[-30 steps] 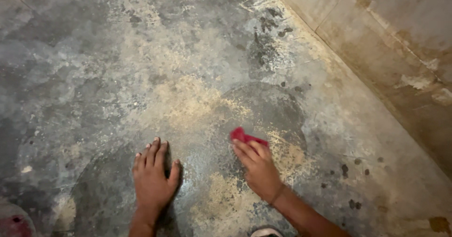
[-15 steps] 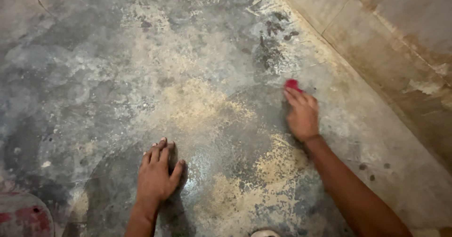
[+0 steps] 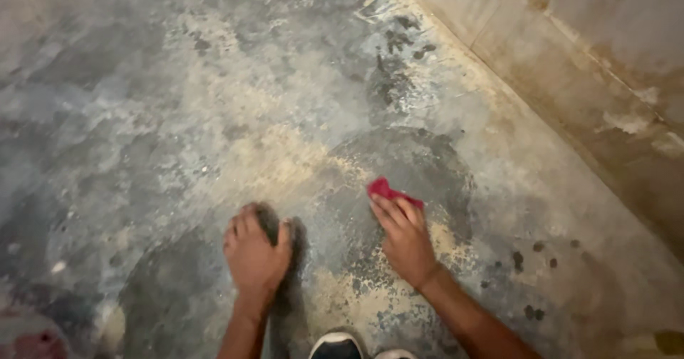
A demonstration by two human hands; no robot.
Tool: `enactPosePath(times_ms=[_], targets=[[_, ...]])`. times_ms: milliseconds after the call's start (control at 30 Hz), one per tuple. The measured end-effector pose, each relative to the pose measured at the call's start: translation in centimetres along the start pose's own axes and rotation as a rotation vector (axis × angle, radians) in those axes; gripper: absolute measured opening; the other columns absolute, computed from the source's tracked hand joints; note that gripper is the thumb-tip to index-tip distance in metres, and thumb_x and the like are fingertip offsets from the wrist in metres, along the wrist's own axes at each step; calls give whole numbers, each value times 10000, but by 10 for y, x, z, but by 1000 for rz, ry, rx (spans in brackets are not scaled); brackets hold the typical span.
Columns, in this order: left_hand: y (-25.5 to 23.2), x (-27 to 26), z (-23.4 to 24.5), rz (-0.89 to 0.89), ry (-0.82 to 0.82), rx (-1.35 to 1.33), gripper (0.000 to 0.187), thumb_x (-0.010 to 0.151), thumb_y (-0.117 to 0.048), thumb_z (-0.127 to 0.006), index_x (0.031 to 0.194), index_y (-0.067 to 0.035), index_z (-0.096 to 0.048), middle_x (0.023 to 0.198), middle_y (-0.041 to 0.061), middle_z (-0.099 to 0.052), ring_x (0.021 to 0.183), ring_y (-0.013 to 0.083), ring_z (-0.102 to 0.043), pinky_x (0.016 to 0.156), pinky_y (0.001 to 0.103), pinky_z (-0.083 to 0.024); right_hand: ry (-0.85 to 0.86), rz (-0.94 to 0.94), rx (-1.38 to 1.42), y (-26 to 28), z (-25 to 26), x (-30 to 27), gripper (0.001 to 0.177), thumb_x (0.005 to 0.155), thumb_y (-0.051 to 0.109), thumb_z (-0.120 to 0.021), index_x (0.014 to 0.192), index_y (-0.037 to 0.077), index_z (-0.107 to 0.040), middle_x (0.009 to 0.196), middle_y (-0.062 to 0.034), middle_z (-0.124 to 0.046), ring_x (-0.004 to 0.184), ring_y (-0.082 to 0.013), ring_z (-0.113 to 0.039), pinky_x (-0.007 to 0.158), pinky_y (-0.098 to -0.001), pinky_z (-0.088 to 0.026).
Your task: The person scrubs a dirty tiled floor with a red cloth, focusing on the corner and the area around a white bucket. They repeatedly dip the cloth into the bucket to wet it and wring it out before resuming scrubbing.
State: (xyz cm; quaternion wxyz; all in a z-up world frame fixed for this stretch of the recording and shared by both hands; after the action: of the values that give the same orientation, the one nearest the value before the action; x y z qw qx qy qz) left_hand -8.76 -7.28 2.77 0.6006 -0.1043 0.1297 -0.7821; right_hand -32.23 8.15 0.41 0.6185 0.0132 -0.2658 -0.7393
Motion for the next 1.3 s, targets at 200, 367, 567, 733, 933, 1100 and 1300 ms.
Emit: enactPosePath(times_ms=[200,367,567,733,933,1100,1300], targets=[[-60,7,-39,-241,54,-149,707,968,-448,-549,1512,-25,-389,1569,208,-418,1474,403,-338,1218,522,-203,-7,-64,-120,-57,-14,86,657,814,-94,-572,1436,113,-613,1451,-87,-606,1332,-350,-500,1172,-489,-349],[-94,8,-39,-379,106,-157,761,942,-412,-553,1556,-27,-321,1618,208,-320,1481,401,-286,1211,521,-182,-71,-186,-152,-132,42,82,739,663,-60,-595,1392,66,-611,1432,-114,-592,1281,-392,-477,1108,-498,-339],[-108,11,-38,-483,54,-129,746,947,-412,-542,1561,-48,-328,1626,190,-307,1490,394,-283,1227,534,-156,-188,-276,-192,-140,66,-12,667,772,-118,-550,1402,82,-639,1448,-84,-619,1309,-356,-497,1180,-456,-368],[-120,14,-53,-562,40,-28,709,960,-433,-487,1557,-69,-364,1623,173,-323,1493,375,-273,1218,565,-100,-74,-293,-127,-81,31,-50,658,853,-106,-563,1469,123,-597,1442,-65,-628,1297,-335,-519,1114,-415,-444],[-122,12,-51,-572,1,13,692,949,-442,-467,1540,-88,-406,1612,141,-371,1497,345,-296,1230,562,-108,35,-67,-111,-28,10,7,630,815,-65,-589,1419,112,-560,1446,-62,-618,1287,-323,-557,1137,-498,-413],[-118,12,-54,-578,9,36,685,960,-460,-444,1544,-107,-397,1615,132,-367,1499,343,-293,1235,550,-110,73,-175,-235,-78,10,88,756,788,-150,-504,1490,128,-537,1506,-35,-550,1362,-301,-501,1184,-487,-354],[-114,15,-63,-572,47,99,678,978,-481,-381,1551,-118,-369,1626,126,-343,1505,329,-266,1235,537,-100,-154,-254,-232,-171,60,79,680,750,-55,-578,1409,111,-610,1476,-58,-595,1336,-339,-510,1183,-472,-382]])
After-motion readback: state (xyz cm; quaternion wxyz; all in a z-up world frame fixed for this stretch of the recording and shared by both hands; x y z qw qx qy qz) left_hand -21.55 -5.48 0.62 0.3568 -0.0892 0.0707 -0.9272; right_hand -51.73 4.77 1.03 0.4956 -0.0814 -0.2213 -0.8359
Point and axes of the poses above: each hand's wrist, its own x-axis towards the middle knuckle, its own z-axis out of the back of the hand, y = z × x, the point moved 7 cm from there along x, towards the middle knuckle
